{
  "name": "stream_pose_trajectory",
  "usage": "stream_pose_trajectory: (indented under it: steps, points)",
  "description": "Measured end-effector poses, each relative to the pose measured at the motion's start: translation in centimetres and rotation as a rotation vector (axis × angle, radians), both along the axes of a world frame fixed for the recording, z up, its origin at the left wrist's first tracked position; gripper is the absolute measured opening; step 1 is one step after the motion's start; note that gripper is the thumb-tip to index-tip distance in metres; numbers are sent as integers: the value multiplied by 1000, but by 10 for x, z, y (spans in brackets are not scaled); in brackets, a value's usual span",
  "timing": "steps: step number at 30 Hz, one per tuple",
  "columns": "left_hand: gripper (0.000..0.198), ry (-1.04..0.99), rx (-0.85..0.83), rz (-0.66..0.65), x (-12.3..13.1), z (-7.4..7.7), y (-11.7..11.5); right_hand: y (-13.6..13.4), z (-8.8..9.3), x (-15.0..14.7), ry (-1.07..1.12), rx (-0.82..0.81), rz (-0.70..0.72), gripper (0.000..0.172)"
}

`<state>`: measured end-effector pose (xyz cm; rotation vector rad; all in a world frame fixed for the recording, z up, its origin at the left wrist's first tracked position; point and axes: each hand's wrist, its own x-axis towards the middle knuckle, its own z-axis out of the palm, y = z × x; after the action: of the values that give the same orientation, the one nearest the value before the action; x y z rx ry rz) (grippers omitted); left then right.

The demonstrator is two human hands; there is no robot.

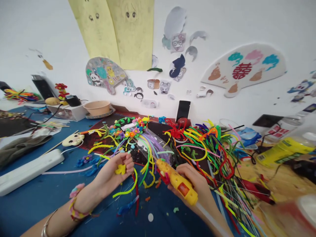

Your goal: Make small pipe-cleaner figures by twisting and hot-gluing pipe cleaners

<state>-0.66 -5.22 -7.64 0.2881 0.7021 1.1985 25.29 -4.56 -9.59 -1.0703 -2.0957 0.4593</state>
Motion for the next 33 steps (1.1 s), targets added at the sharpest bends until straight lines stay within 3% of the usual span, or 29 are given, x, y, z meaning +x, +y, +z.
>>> stream_pose_trajectory:
  steps: [4, 8, 10, 17, 33]
  points:
    - [27, 25, -117, 76, 3, -5, -4, -3, -1, 4, 99, -130, -2, 25]
    - [31, 17, -88, 58, 10, -7, -10, -7, 0, -3, 148, -255, 128, 58]
    - [30, 31, -96, 26, 14, -9, -13, -10, 0, -12, 149, -302, 195, 64]
    - [24, 139, -110, 4, 20, -11, -18, -21, -15, -34, 103, -412, 196, 63]
    - [23, 184, -50, -27, 24, -16, -24, -19, -22, -42, 55, -334, 166, 54]
